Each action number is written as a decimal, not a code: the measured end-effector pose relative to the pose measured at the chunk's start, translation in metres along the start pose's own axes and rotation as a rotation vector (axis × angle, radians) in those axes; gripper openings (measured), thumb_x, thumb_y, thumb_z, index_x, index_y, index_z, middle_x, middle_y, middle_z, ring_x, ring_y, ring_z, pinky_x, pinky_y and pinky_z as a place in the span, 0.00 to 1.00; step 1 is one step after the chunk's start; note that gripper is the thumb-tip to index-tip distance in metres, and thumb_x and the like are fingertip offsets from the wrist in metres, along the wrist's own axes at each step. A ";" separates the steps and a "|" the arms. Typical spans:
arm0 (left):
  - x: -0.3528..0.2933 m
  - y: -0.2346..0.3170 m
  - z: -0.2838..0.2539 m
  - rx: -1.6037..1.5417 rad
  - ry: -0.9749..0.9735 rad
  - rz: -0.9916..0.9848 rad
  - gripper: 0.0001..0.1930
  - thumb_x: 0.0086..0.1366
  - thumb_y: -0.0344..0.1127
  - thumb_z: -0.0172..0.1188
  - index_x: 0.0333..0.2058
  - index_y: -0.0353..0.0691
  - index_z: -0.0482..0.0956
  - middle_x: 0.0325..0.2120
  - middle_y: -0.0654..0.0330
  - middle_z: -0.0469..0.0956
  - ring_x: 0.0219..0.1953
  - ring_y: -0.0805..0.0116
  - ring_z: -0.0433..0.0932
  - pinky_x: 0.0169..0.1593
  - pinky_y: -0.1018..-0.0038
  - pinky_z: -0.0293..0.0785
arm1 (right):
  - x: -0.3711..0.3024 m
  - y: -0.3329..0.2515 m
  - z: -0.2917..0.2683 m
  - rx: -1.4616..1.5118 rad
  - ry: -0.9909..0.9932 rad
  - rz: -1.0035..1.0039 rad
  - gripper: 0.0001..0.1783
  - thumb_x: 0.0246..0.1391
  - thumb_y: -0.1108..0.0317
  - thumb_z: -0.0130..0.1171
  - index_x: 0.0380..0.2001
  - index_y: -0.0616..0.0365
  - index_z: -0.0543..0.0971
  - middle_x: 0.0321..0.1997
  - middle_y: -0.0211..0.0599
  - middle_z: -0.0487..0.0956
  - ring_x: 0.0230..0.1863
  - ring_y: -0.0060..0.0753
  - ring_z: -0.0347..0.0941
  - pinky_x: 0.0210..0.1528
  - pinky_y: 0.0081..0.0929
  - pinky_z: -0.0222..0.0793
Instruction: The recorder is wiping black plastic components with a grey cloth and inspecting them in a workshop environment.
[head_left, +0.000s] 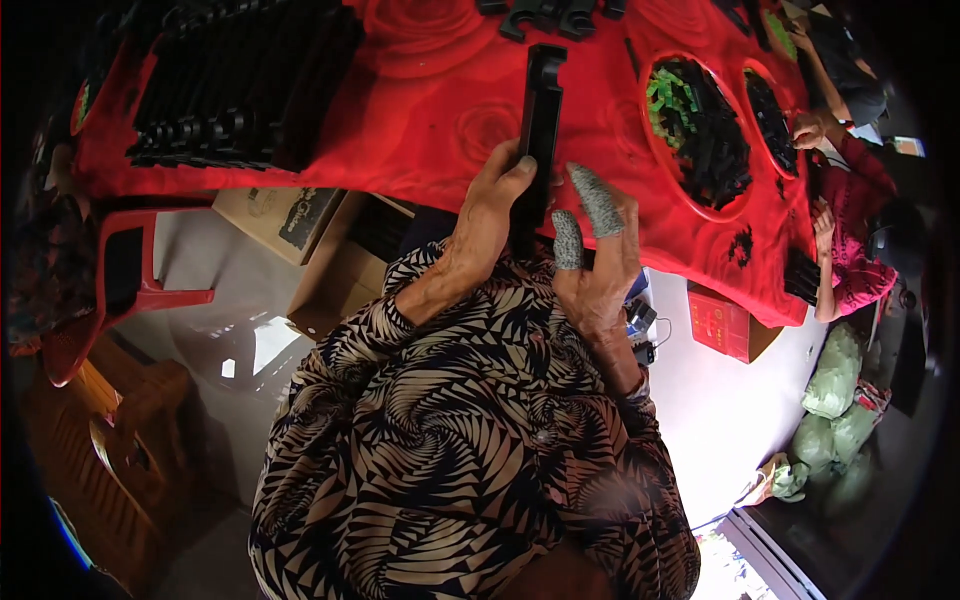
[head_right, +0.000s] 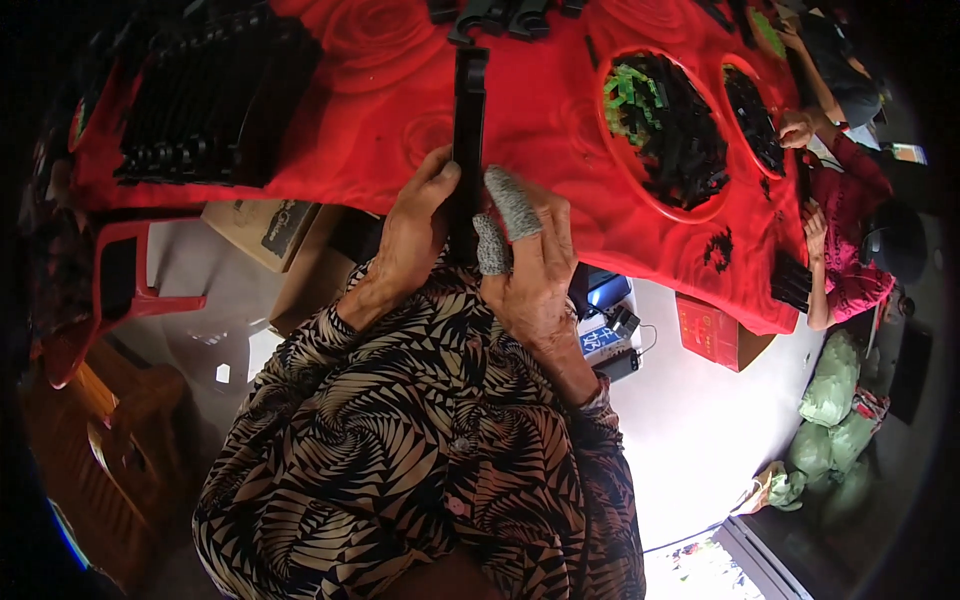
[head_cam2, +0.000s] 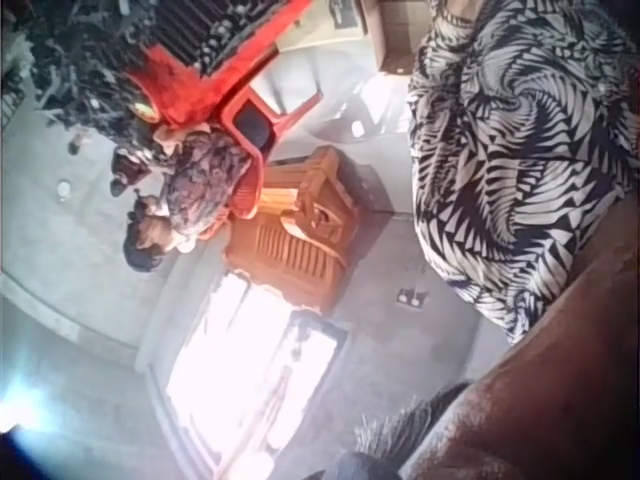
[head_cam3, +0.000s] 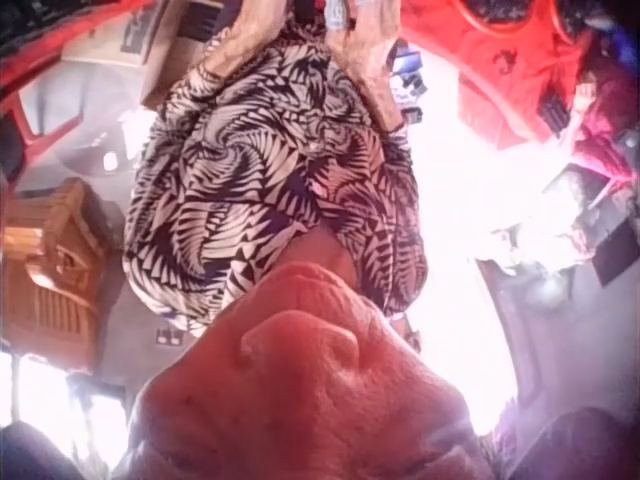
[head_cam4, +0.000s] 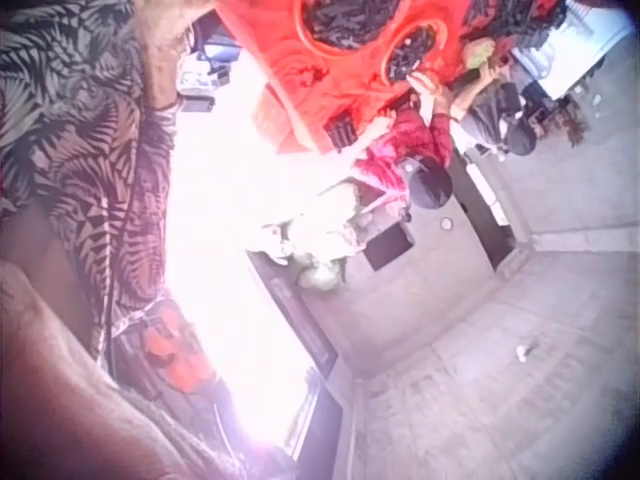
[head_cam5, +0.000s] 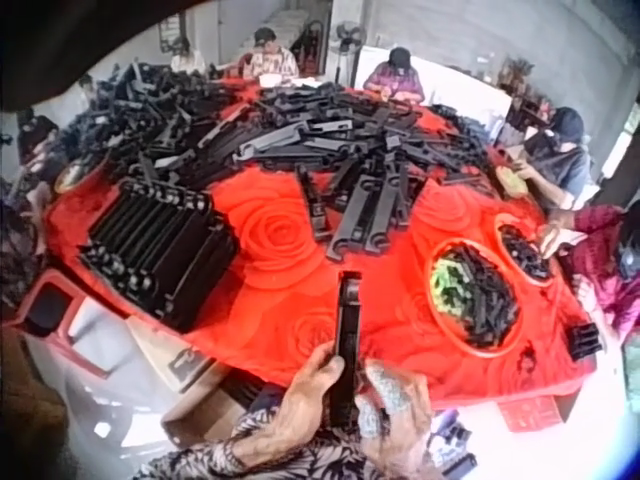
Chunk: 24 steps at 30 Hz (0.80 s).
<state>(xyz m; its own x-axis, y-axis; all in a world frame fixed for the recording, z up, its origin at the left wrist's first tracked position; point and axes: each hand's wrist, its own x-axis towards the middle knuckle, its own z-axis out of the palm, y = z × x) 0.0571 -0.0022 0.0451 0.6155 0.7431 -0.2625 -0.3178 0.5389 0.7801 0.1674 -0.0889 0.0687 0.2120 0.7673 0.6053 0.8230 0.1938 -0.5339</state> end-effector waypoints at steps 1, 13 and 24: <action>-0.001 0.000 0.002 -0.060 0.018 -0.025 0.18 0.70 0.38 0.49 0.55 0.36 0.67 0.38 0.62 0.75 0.39 0.75 0.71 0.44 0.77 0.69 | 0.000 0.000 0.003 0.002 0.046 0.017 0.19 0.51 0.77 0.62 0.49 0.67 0.77 0.49 0.49 0.77 0.46 0.53 0.73 0.48 0.40 0.72; 0.000 -0.015 -0.001 -0.283 -0.067 -0.060 0.12 0.73 0.41 0.48 0.46 0.40 0.69 0.38 0.64 0.73 0.40 0.74 0.72 0.46 0.74 0.70 | -0.010 0.000 0.005 -0.423 -0.292 -0.155 0.29 0.46 0.75 0.58 0.54 0.72 0.71 0.60 0.54 0.71 0.59 0.55 0.66 0.49 0.45 0.70; 0.005 -0.022 -0.007 -0.445 0.139 -0.269 0.19 0.73 0.51 0.46 0.45 0.42 0.75 0.36 0.63 0.78 0.38 0.67 0.76 0.46 0.68 0.73 | -0.011 -0.007 0.012 -0.523 -0.435 -0.180 0.29 0.54 0.64 0.52 0.56 0.74 0.69 0.64 0.59 0.65 0.60 0.58 0.64 0.58 0.46 0.63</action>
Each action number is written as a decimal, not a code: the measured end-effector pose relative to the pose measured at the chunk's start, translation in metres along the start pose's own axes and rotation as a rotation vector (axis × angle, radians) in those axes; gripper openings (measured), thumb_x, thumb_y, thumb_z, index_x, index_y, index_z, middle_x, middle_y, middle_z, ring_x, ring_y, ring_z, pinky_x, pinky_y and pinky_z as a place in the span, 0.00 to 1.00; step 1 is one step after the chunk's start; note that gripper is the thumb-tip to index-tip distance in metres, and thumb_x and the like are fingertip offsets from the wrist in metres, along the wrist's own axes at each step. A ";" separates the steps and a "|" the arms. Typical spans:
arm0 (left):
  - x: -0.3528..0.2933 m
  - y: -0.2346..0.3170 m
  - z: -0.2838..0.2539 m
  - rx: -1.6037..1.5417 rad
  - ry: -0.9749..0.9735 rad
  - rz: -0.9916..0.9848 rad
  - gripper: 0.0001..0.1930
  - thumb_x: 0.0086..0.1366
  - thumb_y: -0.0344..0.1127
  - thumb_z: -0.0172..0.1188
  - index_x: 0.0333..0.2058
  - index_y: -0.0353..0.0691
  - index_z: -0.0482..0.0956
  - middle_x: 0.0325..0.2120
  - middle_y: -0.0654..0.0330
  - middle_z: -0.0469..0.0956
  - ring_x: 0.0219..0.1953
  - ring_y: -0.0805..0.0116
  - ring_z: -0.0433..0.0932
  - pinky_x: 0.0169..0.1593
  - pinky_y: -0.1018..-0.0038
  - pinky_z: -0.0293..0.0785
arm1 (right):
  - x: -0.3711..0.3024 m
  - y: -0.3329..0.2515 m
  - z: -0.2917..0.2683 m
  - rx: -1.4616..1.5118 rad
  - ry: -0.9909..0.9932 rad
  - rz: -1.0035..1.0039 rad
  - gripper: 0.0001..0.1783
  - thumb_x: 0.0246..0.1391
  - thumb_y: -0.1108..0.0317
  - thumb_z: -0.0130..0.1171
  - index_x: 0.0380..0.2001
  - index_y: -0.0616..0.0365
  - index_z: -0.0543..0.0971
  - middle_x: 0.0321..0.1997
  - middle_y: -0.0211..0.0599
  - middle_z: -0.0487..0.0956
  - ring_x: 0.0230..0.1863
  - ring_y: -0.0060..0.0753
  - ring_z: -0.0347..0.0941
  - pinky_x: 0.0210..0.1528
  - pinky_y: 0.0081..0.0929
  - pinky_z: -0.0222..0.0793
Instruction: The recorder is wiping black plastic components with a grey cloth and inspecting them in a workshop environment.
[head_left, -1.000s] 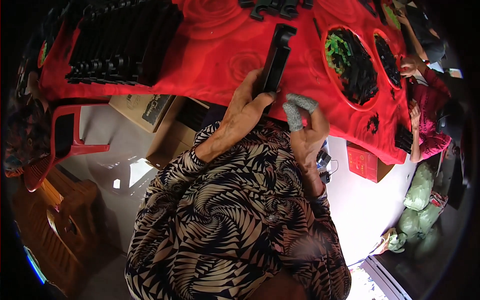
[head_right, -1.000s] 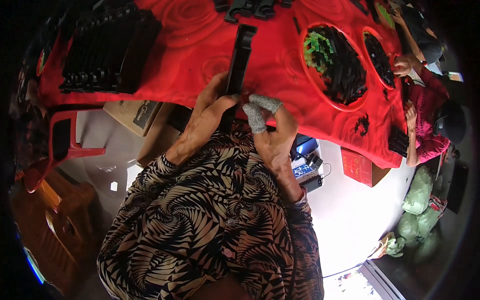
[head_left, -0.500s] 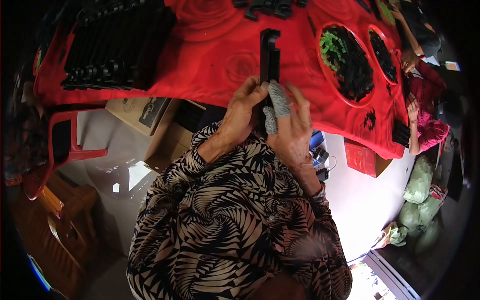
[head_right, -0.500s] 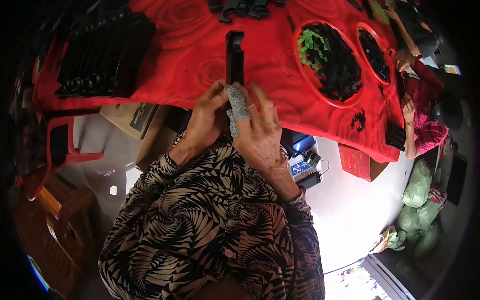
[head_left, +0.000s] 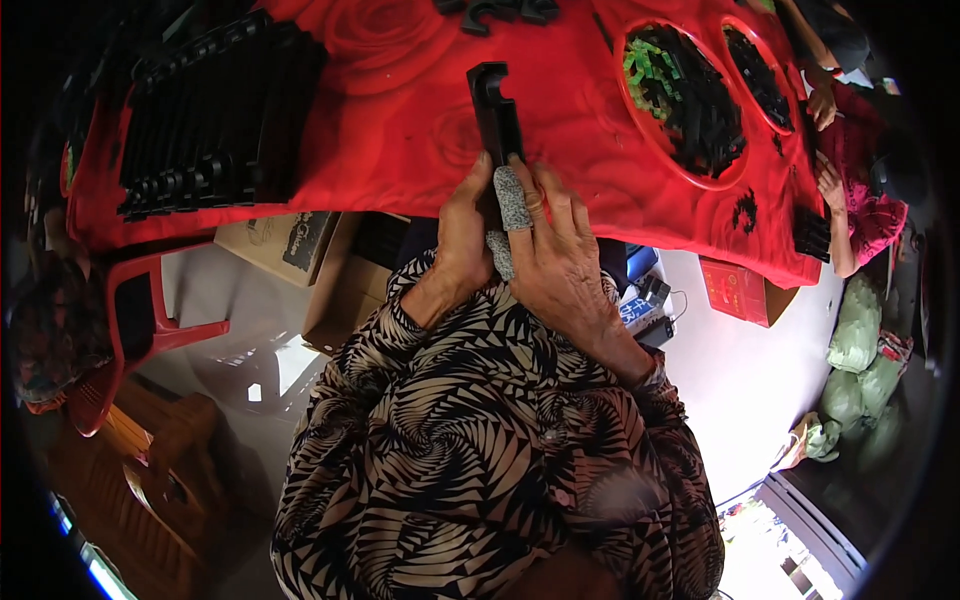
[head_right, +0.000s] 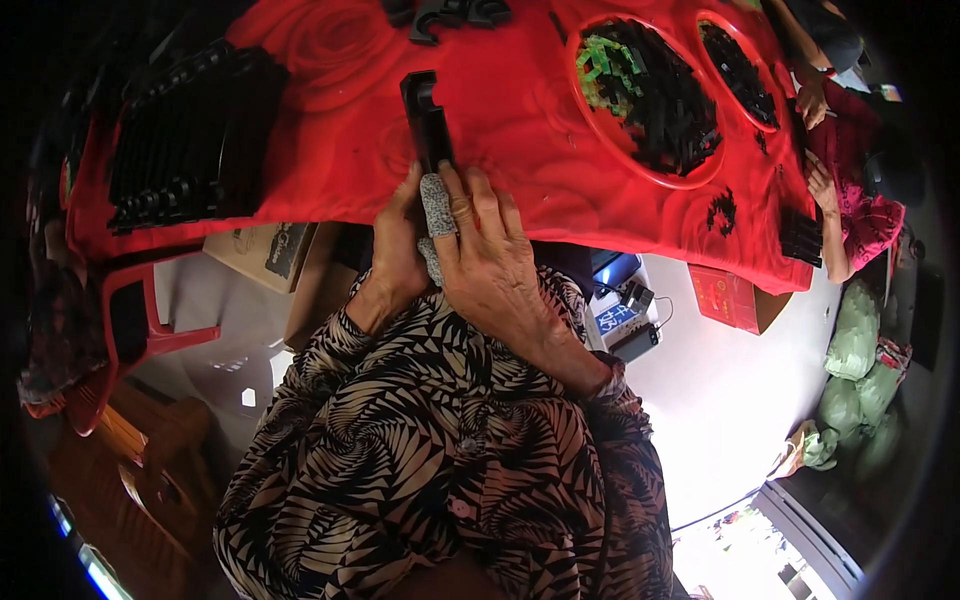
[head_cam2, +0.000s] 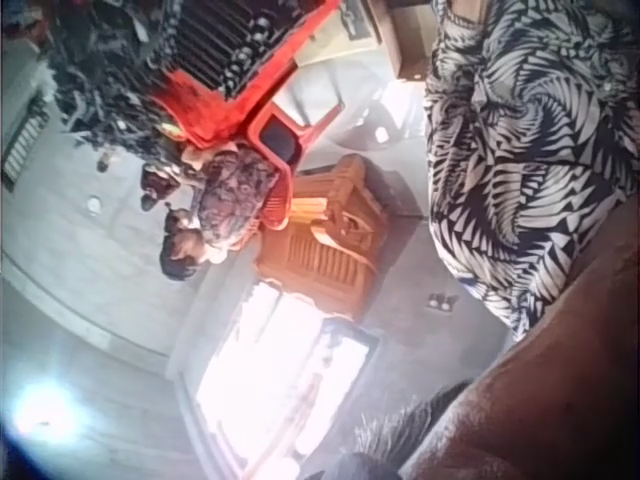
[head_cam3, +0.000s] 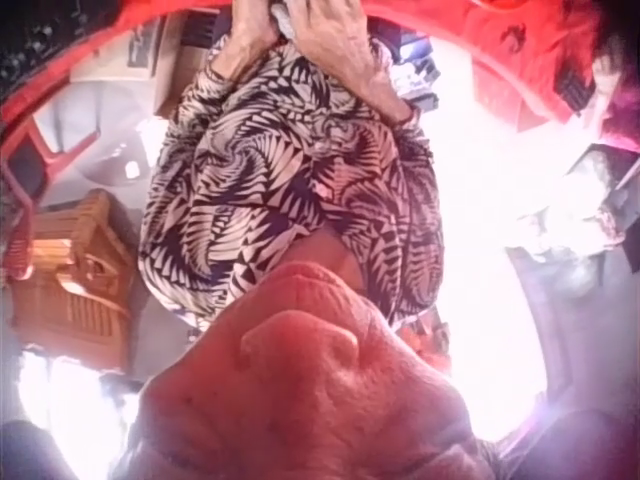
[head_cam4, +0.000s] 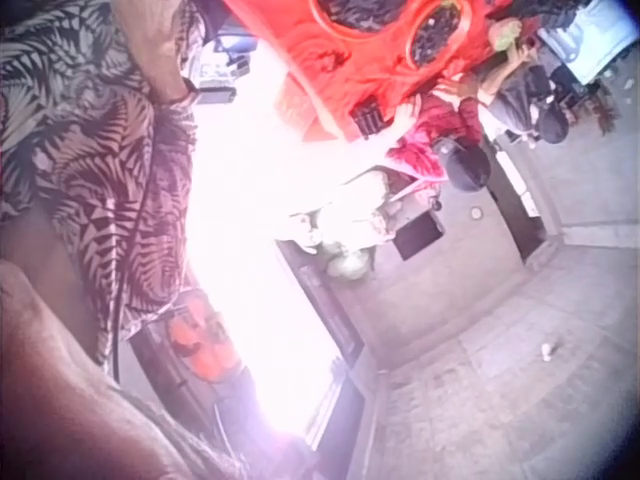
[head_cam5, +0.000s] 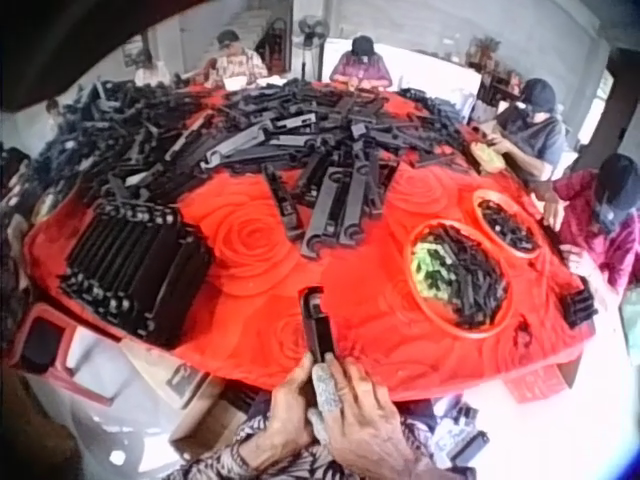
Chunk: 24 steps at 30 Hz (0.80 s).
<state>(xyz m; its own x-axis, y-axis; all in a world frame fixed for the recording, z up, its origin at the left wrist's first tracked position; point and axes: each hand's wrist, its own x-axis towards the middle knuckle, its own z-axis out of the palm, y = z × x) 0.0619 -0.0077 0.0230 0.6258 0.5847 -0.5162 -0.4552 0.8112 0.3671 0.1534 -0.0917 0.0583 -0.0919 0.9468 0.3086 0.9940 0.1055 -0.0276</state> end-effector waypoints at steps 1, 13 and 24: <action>0.002 0.000 -0.004 -0.038 -0.040 -0.020 0.19 0.73 0.52 0.46 0.45 0.41 0.75 0.37 0.63 0.78 0.39 0.67 0.76 0.47 0.68 0.73 | 0.000 0.000 0.000 0.062 0.024 0.010 0.29 0.53 0.65 0.54 0.56 0.72 0.69 0.64 0.56 0.66 0.60 0.56 0.64 0.57 0.46 0.64; 0.006 0.000 -0.006 0.290 -0.203 0.111 0.17 0.75 0.47 0.42 0.46 0.41 0.73 0.37 0.65 0.75 0.39 0.72 0.72 0.46 0.73 0.69 | -0.008 0.014 -0.003 0.160 0.159 0.071 0.34 0.42 0.76 0.58 0.58 0.67 0.70 0.62 0.47 0.70 0.57 0.51 0.67 0.52 0.42 0.70; 0.003 -0.011 -0.001 0.750 -0.067 0.438 0.17 0.76 0.42 0.38 0.37 0.37 0.71 0.29 0.64 0.69 0.33 0.74 0.66 0.38 0.75 0.65 | -0.011 0.011 -0.003 0.178 0.067 0.093 0.31 0.45 0.73 0.55 0.56 0.70 0.70 0.62 0.54 0.67 0.56 0.53 0.67 0.53 0.41 0.70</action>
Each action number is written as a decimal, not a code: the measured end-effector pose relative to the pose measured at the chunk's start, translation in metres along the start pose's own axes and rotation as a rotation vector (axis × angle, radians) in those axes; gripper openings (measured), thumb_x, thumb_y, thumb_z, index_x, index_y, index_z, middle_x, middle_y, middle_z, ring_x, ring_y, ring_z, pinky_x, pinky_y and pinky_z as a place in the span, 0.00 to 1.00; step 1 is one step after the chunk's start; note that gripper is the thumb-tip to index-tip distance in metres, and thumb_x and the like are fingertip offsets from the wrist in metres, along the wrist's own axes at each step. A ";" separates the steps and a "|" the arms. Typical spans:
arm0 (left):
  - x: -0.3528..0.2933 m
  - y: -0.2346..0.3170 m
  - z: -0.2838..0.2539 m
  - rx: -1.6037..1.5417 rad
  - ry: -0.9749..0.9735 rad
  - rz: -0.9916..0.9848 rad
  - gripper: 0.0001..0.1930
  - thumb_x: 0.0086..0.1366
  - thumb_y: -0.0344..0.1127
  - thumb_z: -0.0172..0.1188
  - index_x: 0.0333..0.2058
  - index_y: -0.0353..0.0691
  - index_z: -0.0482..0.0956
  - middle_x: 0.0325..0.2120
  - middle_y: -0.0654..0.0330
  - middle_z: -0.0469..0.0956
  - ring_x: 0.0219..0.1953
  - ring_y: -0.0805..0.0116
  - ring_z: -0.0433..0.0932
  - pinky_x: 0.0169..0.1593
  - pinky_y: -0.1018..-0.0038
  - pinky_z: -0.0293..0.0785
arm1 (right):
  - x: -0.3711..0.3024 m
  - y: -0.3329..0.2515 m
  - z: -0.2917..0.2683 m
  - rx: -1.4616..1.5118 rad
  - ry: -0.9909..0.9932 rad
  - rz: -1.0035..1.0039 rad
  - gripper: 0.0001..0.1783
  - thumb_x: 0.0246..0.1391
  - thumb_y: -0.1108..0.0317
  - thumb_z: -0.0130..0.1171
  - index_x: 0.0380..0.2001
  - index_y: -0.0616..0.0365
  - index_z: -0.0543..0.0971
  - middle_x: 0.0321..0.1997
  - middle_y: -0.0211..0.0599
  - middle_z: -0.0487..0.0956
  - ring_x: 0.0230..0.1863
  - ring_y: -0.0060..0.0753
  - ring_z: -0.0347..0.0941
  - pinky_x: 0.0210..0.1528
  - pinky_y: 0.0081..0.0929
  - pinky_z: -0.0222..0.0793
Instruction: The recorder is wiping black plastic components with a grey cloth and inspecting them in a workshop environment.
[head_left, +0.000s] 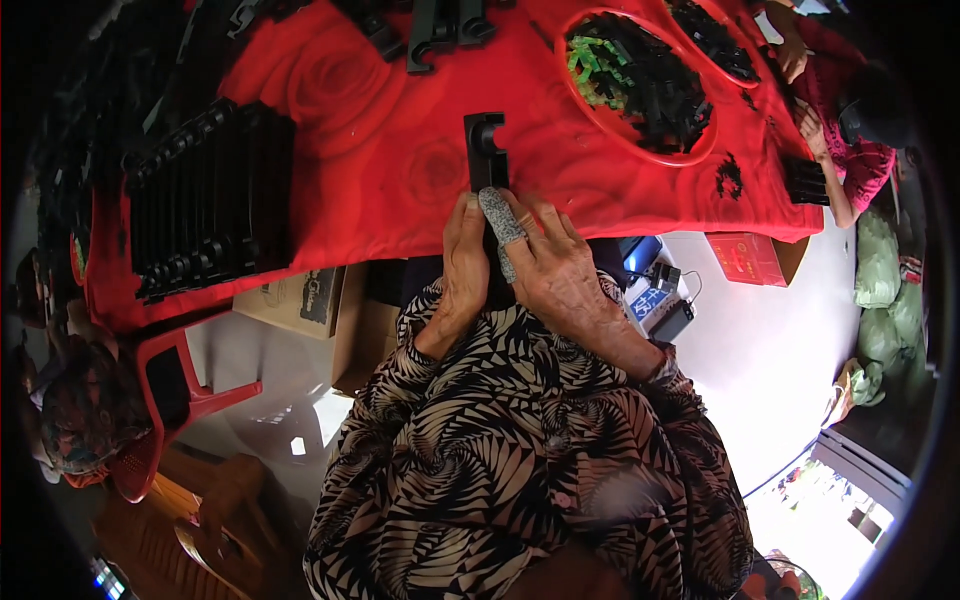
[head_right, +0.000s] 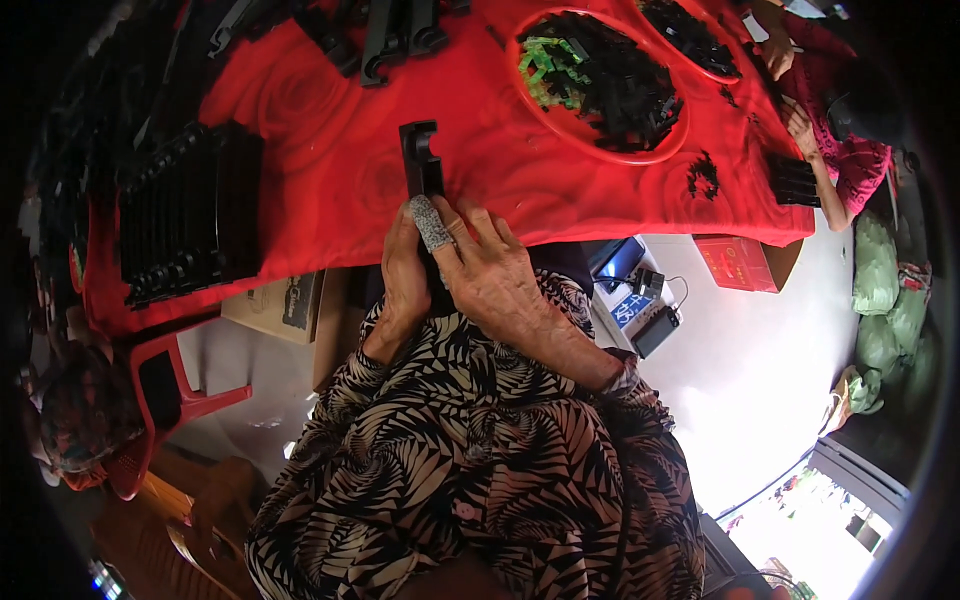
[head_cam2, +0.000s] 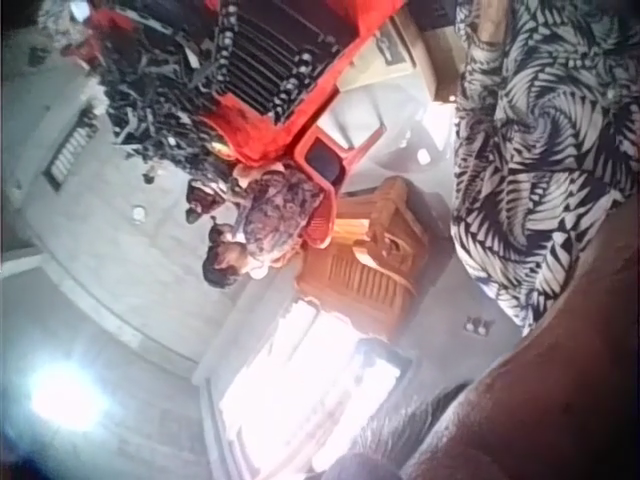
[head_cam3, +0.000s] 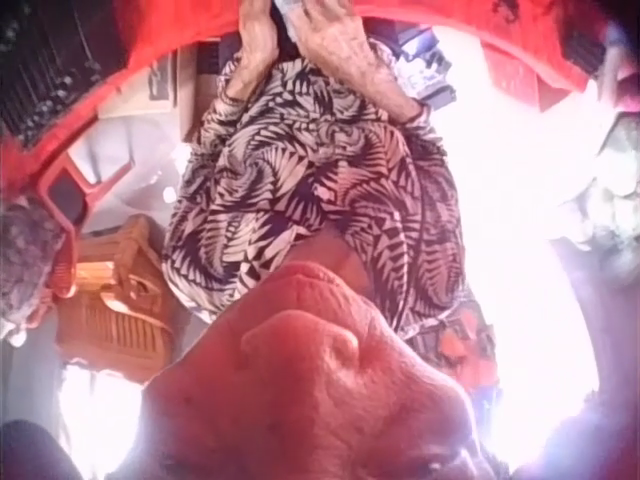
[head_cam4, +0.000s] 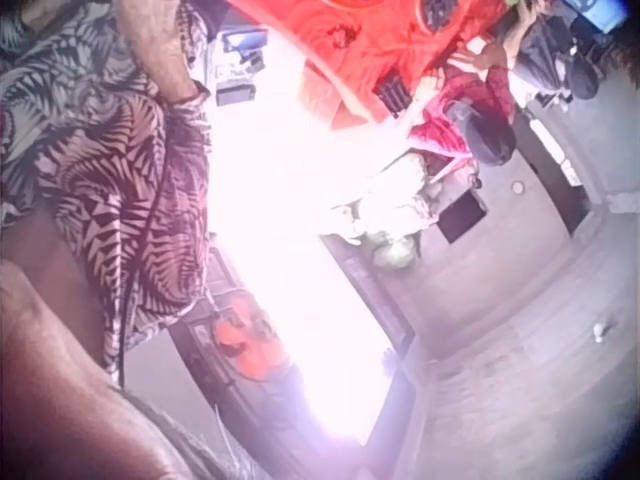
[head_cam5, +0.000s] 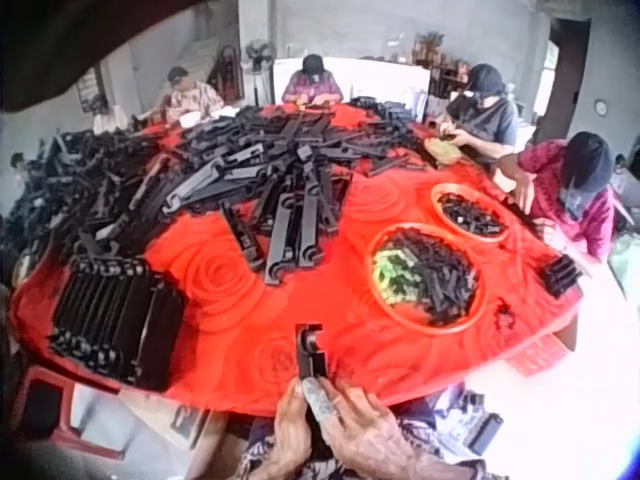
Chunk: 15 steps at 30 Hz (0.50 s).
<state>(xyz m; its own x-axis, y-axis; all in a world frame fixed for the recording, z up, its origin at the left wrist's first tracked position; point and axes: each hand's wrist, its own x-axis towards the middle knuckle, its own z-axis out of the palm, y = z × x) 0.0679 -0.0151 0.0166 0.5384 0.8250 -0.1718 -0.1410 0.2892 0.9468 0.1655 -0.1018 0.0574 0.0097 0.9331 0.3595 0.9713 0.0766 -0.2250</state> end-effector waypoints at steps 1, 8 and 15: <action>0.000 -0.001 -0.001 0.000 -0.006 0.005 0.17 0.76 0.42 0.38 0.37 0.37 0.71 0.29 0.64 0.69 0.33 0.74 0.66 0.38 0.75 0.65 | -0.001 0.000 0.001 0.056 -0.010 0.010 0.30 0.44 0.74 0.55 0.54 0.70 0.70 0.63 0.55 0.67 0.55 0.53 0.67 0.53 0.42 0.70; -0.002 -0.003 0.005 0.010 -0.036 0.031 0.19 0.76 0.44 0.39 0.38 0.35 0.72 0.29 0.62 0.71 0.32 0.74 0.68 0.35 0.75 0.66 | -0.005 0.009 0.012 0.230 -0.009 0.044 0.38 0.33 0.77 0.59 0.55 0.74 0.67 0.62 0.63 0.66 0.51 0.55 0.71 0.47 0.40 0.74; 0.002 0.000 -0.002 0.049 -0.046 0.015 0.19 0.76 0.43 0.38 0.43 0.34 0.74 0.29 0.63 0.73 0.33 0.75 0.70 0.36 0.76 0.67 | -0.003 0.004 0.007 0.251 -0.038 0.057 0.42 0.31 0.79 0.60 0.58 0.74 0.66 0.59 0.63 0.68 0.49 0.56 0.72 0.45 0.41 0.76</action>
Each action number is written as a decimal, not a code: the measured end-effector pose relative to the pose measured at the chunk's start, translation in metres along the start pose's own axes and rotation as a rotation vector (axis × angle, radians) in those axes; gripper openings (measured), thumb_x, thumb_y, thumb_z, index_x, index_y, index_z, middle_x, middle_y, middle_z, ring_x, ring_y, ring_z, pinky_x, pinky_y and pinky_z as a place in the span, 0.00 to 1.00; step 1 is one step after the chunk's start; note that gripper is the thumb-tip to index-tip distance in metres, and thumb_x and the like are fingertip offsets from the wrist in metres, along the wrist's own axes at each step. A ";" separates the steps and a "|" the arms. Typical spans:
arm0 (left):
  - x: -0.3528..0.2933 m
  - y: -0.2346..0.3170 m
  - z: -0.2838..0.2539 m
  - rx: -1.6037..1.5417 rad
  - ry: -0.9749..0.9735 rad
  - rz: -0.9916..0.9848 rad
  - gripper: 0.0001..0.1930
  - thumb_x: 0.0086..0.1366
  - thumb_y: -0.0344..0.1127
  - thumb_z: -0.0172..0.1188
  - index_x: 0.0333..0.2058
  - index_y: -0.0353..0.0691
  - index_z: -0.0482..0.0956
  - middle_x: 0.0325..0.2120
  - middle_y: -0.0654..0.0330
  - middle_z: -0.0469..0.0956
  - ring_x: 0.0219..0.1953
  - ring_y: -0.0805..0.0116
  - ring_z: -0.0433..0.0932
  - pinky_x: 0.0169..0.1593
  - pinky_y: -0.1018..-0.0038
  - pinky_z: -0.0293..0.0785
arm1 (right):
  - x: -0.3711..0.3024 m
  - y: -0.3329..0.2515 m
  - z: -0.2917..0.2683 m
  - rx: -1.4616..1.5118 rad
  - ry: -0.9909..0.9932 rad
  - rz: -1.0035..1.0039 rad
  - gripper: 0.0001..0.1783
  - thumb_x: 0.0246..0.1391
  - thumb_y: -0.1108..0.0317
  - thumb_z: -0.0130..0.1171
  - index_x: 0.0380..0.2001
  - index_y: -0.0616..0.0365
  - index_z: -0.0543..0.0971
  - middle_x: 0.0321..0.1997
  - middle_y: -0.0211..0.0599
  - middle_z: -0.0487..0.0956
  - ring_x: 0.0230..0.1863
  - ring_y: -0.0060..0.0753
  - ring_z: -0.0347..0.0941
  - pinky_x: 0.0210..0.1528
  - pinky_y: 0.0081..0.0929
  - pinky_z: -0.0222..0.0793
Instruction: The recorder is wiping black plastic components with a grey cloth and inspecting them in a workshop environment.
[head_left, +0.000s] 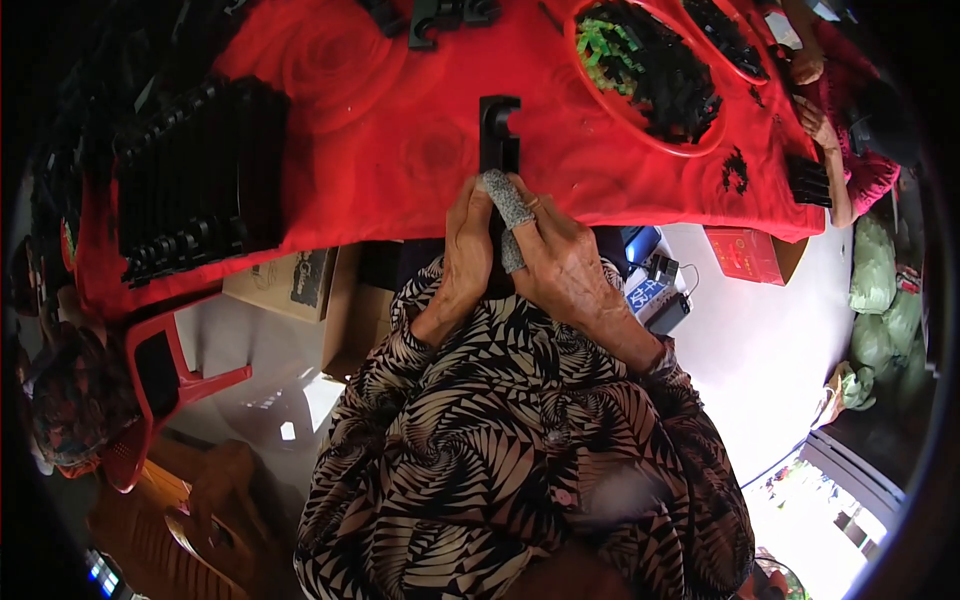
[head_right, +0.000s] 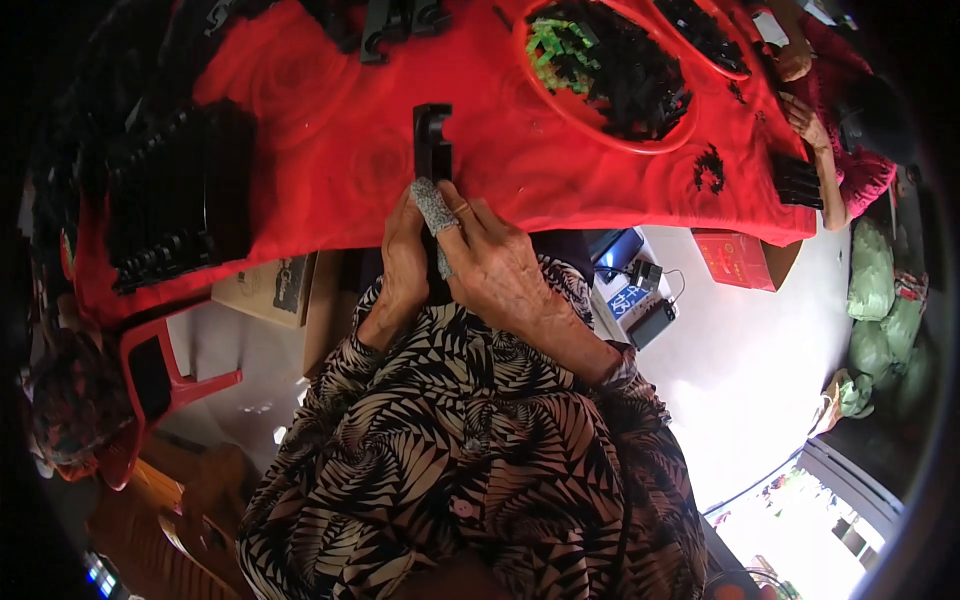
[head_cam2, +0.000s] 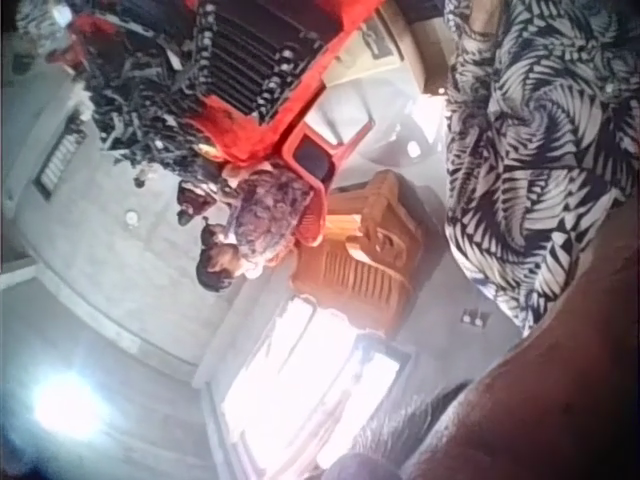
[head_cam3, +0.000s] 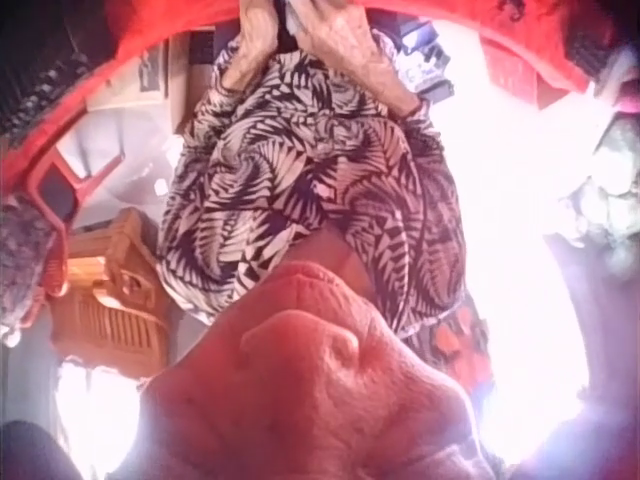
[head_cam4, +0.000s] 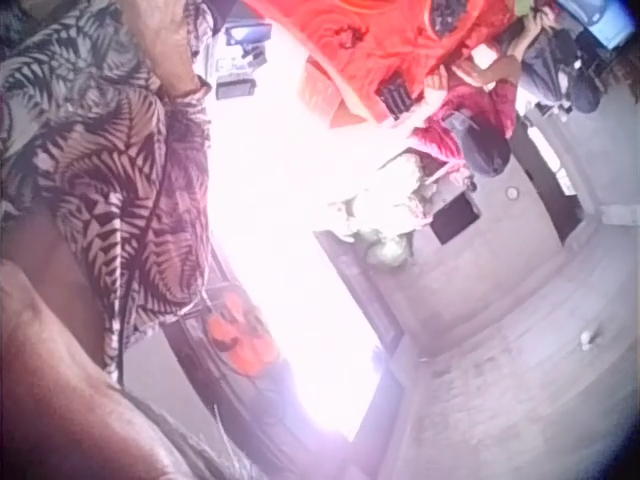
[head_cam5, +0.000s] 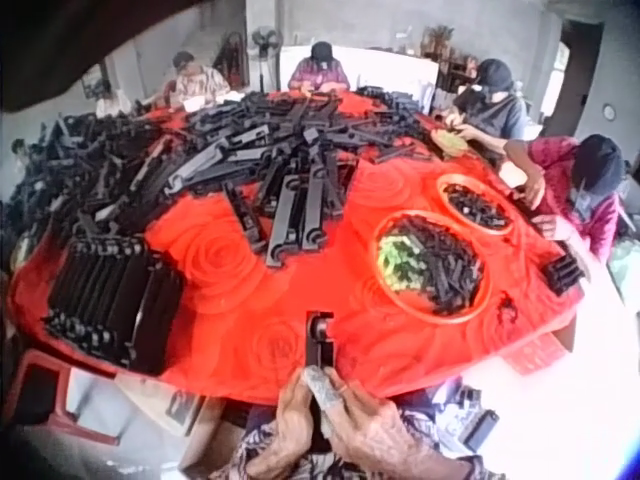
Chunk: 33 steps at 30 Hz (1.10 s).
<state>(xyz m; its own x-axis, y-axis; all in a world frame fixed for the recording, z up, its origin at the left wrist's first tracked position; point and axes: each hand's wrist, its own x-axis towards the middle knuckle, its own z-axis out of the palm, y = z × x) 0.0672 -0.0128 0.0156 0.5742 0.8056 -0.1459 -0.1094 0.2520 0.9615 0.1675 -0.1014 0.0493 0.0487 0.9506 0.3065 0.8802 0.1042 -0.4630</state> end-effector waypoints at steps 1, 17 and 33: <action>0.000 0.005 0.000 -0.068 -0.021 -0.077 0.18 0.76 0.43 0.39 0.43 0.36 0.75 0.29 0.64 0.74 0.33 0.75 0.71 0.37 0.76 0.68 | 0.001 -0.001 -0.001 -0.030 0.047 -0.018 0.42 0.31 0.80 0.59 0.59 0.71 0.66 0.59 0.62 0.69 0.47 0.56 0.73 0.45 0.41 0.76; 0.010 -0.005 -0.021 -1.119 -0.352 -0.351 0.29 0.75 0.56 0.28 0.49 0.36 0.69 0.39 0.52 0.75 0.40 0.60 0.76 0.48 0.65 0.73 | -0.013 -0.004 -0.015 0.259 0.424 0.270 0.11 0.48 0.82 0.66 0.37 0.65 0.81 0.34 0.39 0.81 0.31 0.25 0.77 0.34 0.19 0.72; 0.015 -0.006 -0.023 -0.989 -0.364 -0.306 0.30 0.75 0.57 0.31 0.46 0.34 0.69 0.38 0.53 0.76 0.37 0.62 0.76 0.45 0.68 0.74 | -0.010 -0.006 -0.015 0.228 0.383 0.259 0.12 0.46 0.81 0.67 0.37 0.63 0.83 0.35 0.38 0.82 0.32 0.26 0.77 0.34 0.20 0.72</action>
<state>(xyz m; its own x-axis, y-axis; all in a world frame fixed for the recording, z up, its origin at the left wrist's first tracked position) 0.0577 0.0099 0.0019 0.8753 0.4702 -0.1130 -0.4305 0.8640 0.2611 0.1689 -0.1164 0.0617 0.4587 0.7828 0.4204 0.6930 -0.0191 -0.7206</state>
